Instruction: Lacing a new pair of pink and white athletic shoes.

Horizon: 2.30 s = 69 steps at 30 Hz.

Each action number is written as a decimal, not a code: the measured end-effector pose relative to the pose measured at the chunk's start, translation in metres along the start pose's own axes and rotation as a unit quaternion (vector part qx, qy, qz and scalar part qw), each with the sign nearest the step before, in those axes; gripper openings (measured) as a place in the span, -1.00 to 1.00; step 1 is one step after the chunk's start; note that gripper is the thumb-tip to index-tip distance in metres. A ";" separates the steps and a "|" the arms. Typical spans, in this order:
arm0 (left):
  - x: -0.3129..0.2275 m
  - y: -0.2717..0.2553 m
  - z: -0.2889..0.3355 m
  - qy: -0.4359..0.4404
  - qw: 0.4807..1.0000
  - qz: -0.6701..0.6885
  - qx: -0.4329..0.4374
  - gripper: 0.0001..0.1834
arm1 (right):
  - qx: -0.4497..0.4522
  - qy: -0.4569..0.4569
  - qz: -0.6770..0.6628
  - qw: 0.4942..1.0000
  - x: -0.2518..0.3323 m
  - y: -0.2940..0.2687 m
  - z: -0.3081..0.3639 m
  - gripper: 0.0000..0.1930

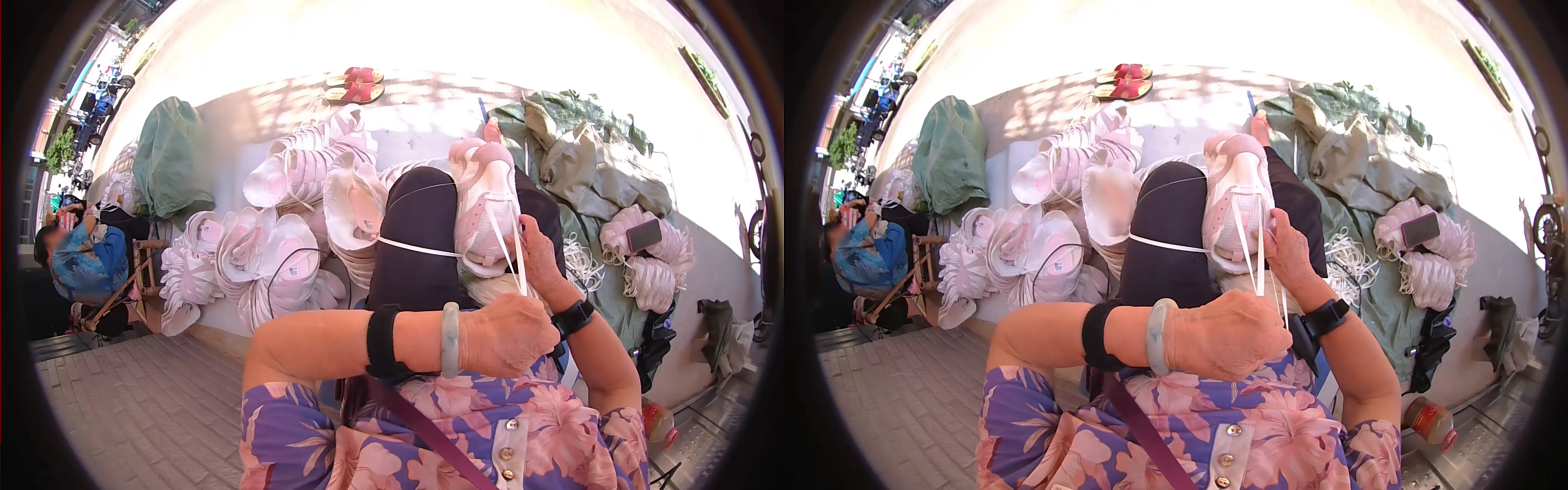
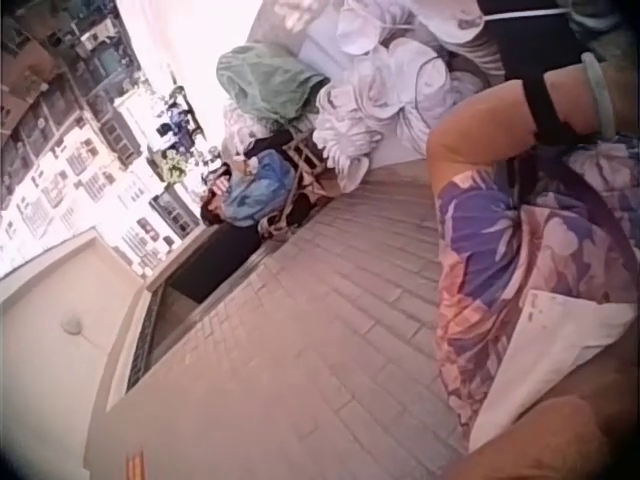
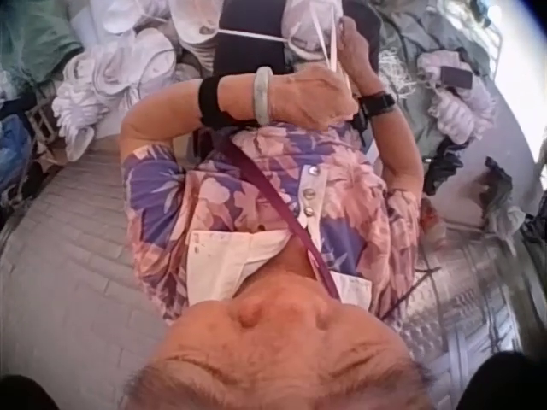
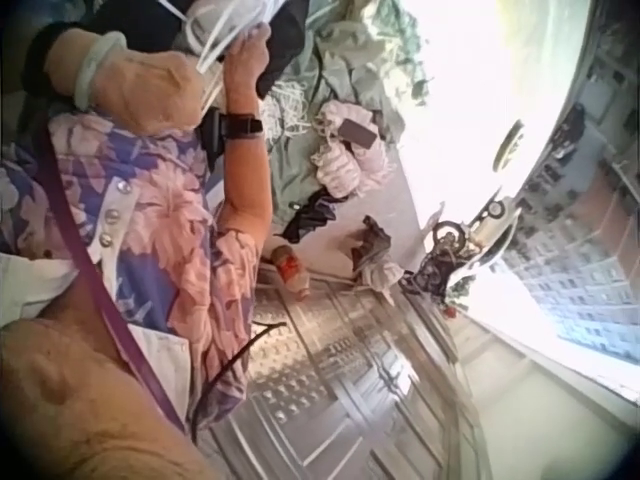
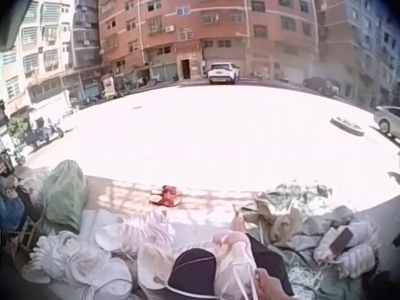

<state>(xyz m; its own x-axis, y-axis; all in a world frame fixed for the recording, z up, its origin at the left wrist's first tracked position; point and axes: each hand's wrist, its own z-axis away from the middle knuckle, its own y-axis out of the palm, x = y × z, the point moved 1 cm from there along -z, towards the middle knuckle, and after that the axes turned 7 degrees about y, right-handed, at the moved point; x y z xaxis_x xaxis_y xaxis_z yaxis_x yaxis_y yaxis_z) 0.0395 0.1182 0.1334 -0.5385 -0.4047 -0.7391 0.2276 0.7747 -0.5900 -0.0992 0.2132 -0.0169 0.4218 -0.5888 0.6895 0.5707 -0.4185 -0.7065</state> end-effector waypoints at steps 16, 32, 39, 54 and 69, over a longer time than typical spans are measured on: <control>-0.010 -0.010 -0.026 -0.043 0.994 0.071 -0.065 -0.86 | 0.001 -0.091 -0.146 0.985 0.038 0.006 0.000 -0.57; 0.029 -0.078 0.113 -0.328 0.863 0.308 -0.227 -0.81 | 0.160 0.013 -0.223 0.962 -0.018 -0.093 0.036 -0.81; 0.073 -0.081 0.195 -0.551 0.782 0.071 -0.282 -0.79 | 0.115 0.046 -0.083 0.989 -0.060 -0.131 0.046 -0.67; 0.135 -0.014 0.032 -0.251 0.923 -0.231 -0.179 -0.71 | -0.104 -0.204 0.086 0.970 0.000 -0.051 -0.015 -0.69; 0.127 -0.023 0.048 -0.253 0.881 -0.400 0.001 -0.95 | -0.093 -0.267 0.190 0.940 -0.011 -0.076 -0.032 -0.88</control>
<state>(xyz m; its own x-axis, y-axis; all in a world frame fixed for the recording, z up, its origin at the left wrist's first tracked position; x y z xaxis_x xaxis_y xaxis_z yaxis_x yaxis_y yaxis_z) 0.0045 0.0259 0.0370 -0.0963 -0.9859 -0.1370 -0.0596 0.1431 -0.9879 -0.1697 0.2297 0.0243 0.8925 -0.3086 0.3288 0.1962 -0.3908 -0.8993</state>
